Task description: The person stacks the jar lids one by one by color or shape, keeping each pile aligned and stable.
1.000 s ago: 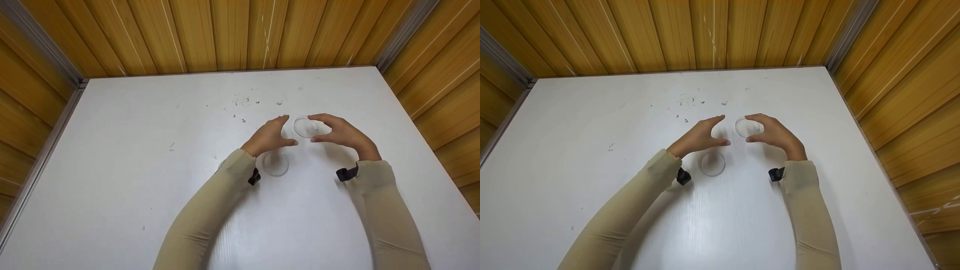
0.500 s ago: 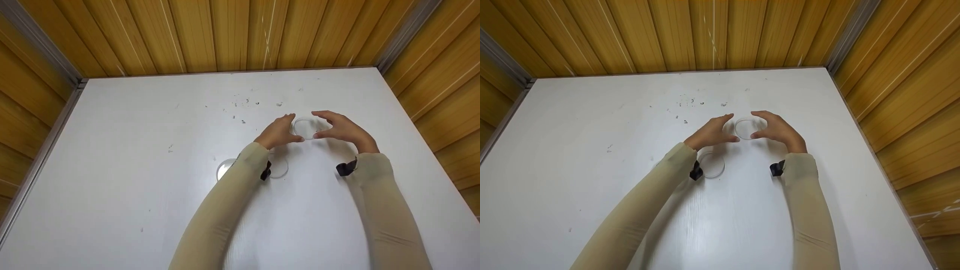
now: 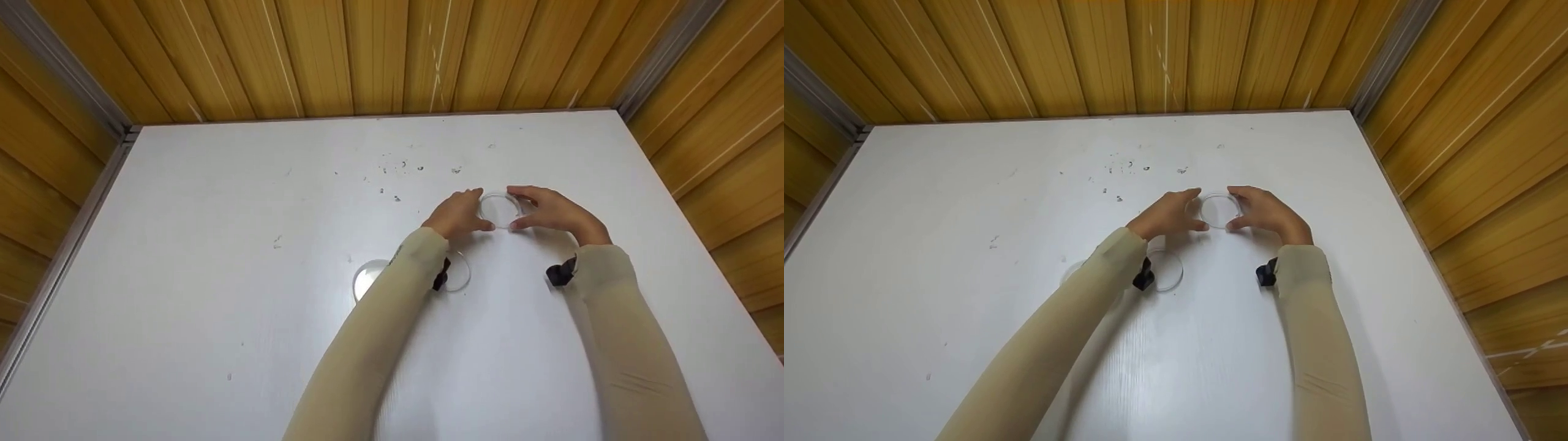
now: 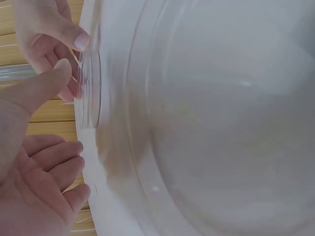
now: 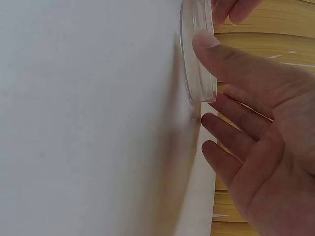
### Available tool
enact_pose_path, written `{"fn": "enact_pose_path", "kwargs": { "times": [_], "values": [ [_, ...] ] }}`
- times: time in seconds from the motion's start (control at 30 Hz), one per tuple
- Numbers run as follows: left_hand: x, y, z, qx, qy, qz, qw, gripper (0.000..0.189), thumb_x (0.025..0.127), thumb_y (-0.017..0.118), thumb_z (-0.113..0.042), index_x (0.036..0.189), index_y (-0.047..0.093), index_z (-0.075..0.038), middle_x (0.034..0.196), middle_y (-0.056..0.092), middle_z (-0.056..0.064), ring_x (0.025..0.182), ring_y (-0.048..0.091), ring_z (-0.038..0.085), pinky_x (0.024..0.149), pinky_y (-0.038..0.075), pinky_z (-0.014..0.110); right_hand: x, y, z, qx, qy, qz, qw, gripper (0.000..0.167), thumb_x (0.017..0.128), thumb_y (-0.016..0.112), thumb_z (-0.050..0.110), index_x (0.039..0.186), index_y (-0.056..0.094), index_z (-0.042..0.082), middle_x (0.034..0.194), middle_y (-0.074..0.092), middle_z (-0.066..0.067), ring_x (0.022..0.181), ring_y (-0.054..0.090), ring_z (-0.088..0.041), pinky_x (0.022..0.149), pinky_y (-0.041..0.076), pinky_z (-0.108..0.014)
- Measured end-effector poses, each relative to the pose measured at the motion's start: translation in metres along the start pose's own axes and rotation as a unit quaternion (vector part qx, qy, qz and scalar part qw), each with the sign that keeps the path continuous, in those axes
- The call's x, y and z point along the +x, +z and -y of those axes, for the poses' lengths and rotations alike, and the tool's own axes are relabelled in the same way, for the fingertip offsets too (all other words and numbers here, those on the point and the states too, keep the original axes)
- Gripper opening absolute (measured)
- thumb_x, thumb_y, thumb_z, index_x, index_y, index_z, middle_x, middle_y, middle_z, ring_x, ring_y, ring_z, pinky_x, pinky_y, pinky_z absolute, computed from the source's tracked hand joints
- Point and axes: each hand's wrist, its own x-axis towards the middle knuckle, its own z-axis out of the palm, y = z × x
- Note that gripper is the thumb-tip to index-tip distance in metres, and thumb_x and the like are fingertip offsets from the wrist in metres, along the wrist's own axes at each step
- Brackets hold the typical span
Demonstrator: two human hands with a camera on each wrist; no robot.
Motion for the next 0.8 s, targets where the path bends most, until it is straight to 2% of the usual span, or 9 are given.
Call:
{"fn": "enact_pose_path", "kwargs": {
  "times": [0.13,0.27,0.47,0.53,0.8],
  "values": [
    [-0.002,0.002,-0.001,-0.011,0.002,-0.004,0.9999,0.069,0.084,0.075,-0.031,0.142,0.045,-0.010,0.136,0.057,0.005,0.126,0.053,0.018,0.106,0.041,0.028,0.001,0.002,0.001,-0.005,-0.003,0.001,1.0000,0.088,0.077,0.080,0.034,0.149,0.035,0.011,0.155,0.031,-0.017,0.144,0.022,-0.038,0.115,0.018,-0.057],
    [-0.004,0.006,0.001,-0.027,0.000,-0.008,0.9996,0.052,0.084,0.075,-0.026,0.129,0.056,-0.011,0.123,0.065,0.003,0.111,0.060,0.014,0.098,0.046,0.027,0.000,0.005,0.000,-0.002,-0.008,-0.001,1.0000,0.086,0.076,0.081,0.034,0.148,0.038,0.014,0.155,0.033,-0.015,0.144,0.024,-0.036,0.116,0.019,-0.055],
    [-0.006,0.007,0.004,-0.052,-0.007,-0.023,0.9984,0.039,0.082,0.077,-0.021,0.118,0.064,-0.011,0.107,0.068,0.000,0.094,0.059,0.012,0.091,0.048,0.026,-0.001,0.010,-0.001,0.005,-0.028,-0.002,0.9996,0.081,0.076,0.081,0.030,0.145,0.043,0.014,0.153,0.036,-0.014,0.144,0.026,-0.034,0.116,0.020,-0.053],
    [-0.006,0.007,0.004,-0.047,-0.007,-0.028,0.9985,0.041,0.081,0.077,-0.020,0.119,0.065,-0.010,0.105,0.067,0.001,0.094,0.057,0.014,0.091,0.047,0.026,-0.001,0.011,-0.001,0.005,-0.030,-0.003,0.9995,0.080,0.076,0.082,0.030,0.145,0.044,0.015,0.153,0.036,-0.014,0.143,0.027,-0.035,0.116,0.020,-0.053],
    [-0.008,0.003,0.002,-0.025,-0.011,-0.038,0.9989,0.056,0.081,0.077,-0.020,0.132,0.058,-0.009,0.115,0.065,0.002,0.109,0.056,0.015,0.099,0.044,0.026,-0.003,0.011,-0.001,0.005,-0.038,-0.003,0.9993,0.080,0.075,0.082,0.032,0.144,0.045,0.015,0.151,0.040,-0.013,0.141,0.032,-0.034,0.115,0.023,-0.053]
  ]
}}
